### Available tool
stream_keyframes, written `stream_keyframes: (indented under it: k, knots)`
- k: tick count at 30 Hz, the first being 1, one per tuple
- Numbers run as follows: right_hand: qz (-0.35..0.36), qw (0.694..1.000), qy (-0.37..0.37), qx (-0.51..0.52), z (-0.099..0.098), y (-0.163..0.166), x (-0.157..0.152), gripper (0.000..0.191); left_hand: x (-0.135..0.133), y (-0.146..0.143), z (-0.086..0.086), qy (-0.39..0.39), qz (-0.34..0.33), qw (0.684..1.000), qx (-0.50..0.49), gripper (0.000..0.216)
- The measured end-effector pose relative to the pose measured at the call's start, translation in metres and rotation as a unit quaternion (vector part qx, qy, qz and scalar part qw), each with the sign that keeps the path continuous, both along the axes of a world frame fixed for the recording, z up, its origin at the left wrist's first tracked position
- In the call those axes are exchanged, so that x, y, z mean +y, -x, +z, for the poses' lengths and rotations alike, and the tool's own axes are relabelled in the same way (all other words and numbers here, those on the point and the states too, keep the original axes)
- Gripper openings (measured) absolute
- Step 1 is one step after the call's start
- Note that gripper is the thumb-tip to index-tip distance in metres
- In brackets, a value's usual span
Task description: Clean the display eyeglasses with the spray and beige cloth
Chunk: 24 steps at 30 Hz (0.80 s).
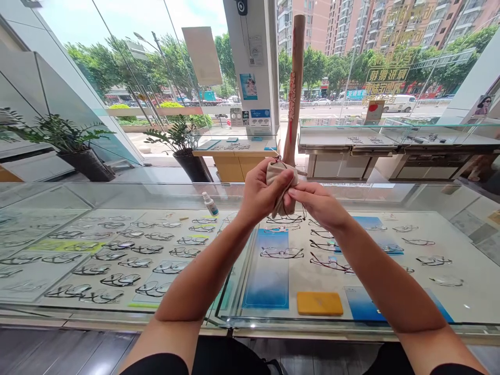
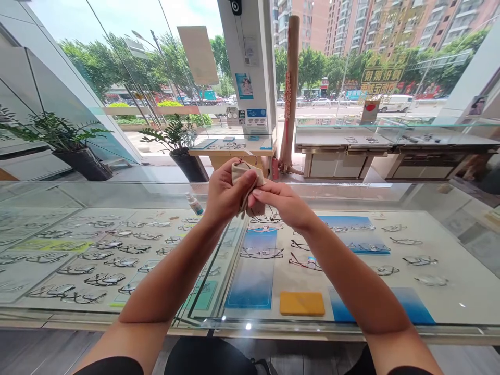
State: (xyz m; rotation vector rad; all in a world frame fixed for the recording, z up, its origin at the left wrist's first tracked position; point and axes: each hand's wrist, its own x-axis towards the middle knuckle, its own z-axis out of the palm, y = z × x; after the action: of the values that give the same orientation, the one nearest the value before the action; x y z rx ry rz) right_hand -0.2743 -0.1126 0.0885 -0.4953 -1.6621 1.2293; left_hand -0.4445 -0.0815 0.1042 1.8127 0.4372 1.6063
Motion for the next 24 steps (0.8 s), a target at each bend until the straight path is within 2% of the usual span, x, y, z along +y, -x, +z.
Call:
stream_keyframes:
  k: [3,5,7,12,15,20,24]
  knots:
    - [0.003,1.0,-0.017,0.0,-0.001,0.006,-0.002,0.037,-0.003,-0.004,-0.002,-0.02,0.075,0.996,-0.037,0.058]
    - [-0.007,1.0,-0.018,-0.004,0.002,0.004,-0.003,0.037,-0.001,-0.003,-0.001,-0.008,0.085,0.996,-0.038,0.064]
    - [-0.026,1.0,-0.011,-0.008,0.007,-0.003,-0.004,0.036,0.003,0.003,0.002,0.015,0.044,0.999,-0.011,0.064]
    - [-0.051,0.998,0.0,-0.019,0.017,-0.023,-0.005,0.031,0.007,0.016,0.012,0.062,-0.119,0.989,0.066,0.046]
    - [-0.052,0.999,0.002,-0.01,0.017,-0.023,-0.006,0.03,0.002,0.013,0.012,0.078,-0.136,0.986,0.056,0.046]
    - [-0.042,0.999,-0.011,0.002,0.014,-0.013,-0.006,0.032,-0.003,0.0,0.003,0.071,-0.107,0.992,0.02,0.044]
    - [-0.031,0.999,-0.008,-0.01,0.011,-0.007,-0.006,0.036,-0.005,-0.008,-0.005,0.022,0.001,1.0,-0.022,0.045]
